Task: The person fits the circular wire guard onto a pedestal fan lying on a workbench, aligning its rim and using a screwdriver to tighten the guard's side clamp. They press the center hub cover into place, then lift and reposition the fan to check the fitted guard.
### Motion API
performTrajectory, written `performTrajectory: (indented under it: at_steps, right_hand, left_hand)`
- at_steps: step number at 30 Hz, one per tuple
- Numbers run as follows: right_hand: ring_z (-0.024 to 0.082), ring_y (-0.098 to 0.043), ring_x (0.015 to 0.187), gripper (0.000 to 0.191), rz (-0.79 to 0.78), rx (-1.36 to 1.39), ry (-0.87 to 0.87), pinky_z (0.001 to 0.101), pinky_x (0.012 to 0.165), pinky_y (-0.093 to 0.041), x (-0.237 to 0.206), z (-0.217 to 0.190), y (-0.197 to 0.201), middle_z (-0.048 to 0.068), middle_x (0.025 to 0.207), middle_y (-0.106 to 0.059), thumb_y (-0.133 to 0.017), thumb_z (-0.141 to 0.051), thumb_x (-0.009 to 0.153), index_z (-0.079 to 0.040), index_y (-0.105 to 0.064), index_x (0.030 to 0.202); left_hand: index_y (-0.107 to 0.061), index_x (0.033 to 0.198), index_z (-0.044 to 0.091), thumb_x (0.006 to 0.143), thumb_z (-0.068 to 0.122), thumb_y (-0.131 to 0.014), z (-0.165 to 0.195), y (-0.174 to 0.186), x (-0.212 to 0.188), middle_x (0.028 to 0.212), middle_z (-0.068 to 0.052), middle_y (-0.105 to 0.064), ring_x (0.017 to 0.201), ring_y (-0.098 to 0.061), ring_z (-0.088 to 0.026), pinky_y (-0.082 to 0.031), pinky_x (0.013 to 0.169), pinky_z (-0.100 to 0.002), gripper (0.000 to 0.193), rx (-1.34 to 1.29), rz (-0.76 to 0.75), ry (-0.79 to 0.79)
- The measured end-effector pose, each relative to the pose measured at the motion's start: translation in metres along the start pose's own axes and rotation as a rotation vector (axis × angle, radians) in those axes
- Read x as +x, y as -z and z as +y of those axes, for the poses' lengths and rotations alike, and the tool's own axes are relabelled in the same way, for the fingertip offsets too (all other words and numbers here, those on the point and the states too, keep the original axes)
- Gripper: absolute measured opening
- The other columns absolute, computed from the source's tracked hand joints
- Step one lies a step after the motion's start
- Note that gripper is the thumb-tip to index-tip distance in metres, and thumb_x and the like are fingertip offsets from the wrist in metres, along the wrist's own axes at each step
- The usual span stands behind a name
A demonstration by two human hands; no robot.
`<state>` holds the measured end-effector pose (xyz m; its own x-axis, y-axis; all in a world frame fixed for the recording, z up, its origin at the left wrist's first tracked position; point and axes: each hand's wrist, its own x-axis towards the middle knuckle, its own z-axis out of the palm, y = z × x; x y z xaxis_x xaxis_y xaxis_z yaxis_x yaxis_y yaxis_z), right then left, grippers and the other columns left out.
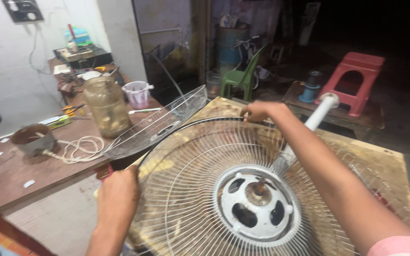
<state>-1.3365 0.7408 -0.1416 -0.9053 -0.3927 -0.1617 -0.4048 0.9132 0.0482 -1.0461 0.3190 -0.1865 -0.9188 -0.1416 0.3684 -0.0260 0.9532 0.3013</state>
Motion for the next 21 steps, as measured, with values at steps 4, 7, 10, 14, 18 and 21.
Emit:
performTrajectory:
  at_steps: [4, 7, 10, 14, 18, 21]
  right_hand:
    - [0.025, -0.070, 0.114, 0.057, -0.098, 0.257, -0.154, 0.0441, 0.095, -0.054, -0.022, 0.038, -0.026, 0.012, 0.125, -0.071, -0.058, -0.045, 0.100, -0.010, -0.053, 0.145]
    - [0.022, -0.070, 0.101, 0.060, -0.064, 0.470, -0.221, 0.0399, 0.089, -0.058, -0.027, 0.062, -0.034, 0.010, 0.116, -0.073, -0.056, -0.049, 0.100, -0.012, -0.051, 0.147]
    - [0.020, -0.065, 0.091, 0.052, 0.034, 0.587, -0.169, 0.0365, 0.081, -0.056, -0.026, 0.085, -0.046, 0.009, 0.106, -0.072, -0.055, -0.048, 0.102, -0.010, -0.064, 0.137]
    - [0.014, -0.066, 0.087, 0.041, 0.232, 0.620, -0.044, 0.0332, 0.076, -0.054, -0.024, 0.101, -0.058, 0.004, 0.098, -0.075, -0.065, -0.040, 0.097, -0.009, -0.074, 0.122]
    - [0.014, -0.065, 0.070, 0.032, 0.200, 0.532, -0.140, 0.0335, 0.065, -0.055, -0.035, 0.102, -0.056, 0.005, 0.081, -0.073, -0.066, -0.035, 0.097, -0.010, -0.081, 0.111]
    - [0.013, -0.064, 0.063, 0.029, 0.183, 0.564, -0.144, 0.0332, 0.061, -0.055, -0.049, 0.103, -0.053, 0.005, 0.075, -0.072, -0.066, -0.030, 0.098, -0.008, -0.081, 0.108]
  left_hand:
    - [-0.070, 0.105, 0.011, 0.094, 0.015, -0.051, 0.017, 0.002, -0.002, 0.088, -0.023, -0.074, 0.088, -0.073, -0.043, -0.056, 0.077, -0.056, 0.022, 0.043, -0.024, 0.026]
    - [-0.069, 0.106, 0.011, 0.096, 0.018, -0.051, 0.027, -0.002, 0.000, 0.087, -0.022, -0.074, 0.088, -0.074, -0.042, -0.057, 0.078, -0.055, 0.022, 0.090, -0.057, 0.043]
    - [-0.069, 0.107, 0.011, 0.099, 0.022, -0.051, 0.035, -0.014, 0.002, 0.086, -0.023, -0.074, 0.087, -0.073, -0.043, -0.057, 0.078, -0.055, 0.023, 0.091, -0.059, 0.035]
    - [-0.068, 0.110, 0.010, 0.096, 0.016, -0.051, 0.043, -0.032, 0.003, 0.087, -0.023, -0.073, 0.086, -0.072, -0.044, -0.056, 0.075, -0.056, 0.023, 0.058, -0.002, 0.010]
    - [-0.069, 0.106, 0.010, 0.099, 0.020, -0.052, 0.052, -0.042, -0.001, 0.089, -0.023, -0.073, 0.088, -0.072, -0.044, -0.056, 0.077, -0.056, 0.021, 0.070, -0.019, 0.031]
    - [-0.069, 0.108, 0.011, 0.099, 0.021, -0.053, 0.062, -0.046, -0.005, 0.089, -0.023, -0.073, 0.088, -0.071, -0.045, -0.056, 0.077, -0.057, 0.021, 0.077, -0.023, 0.040]
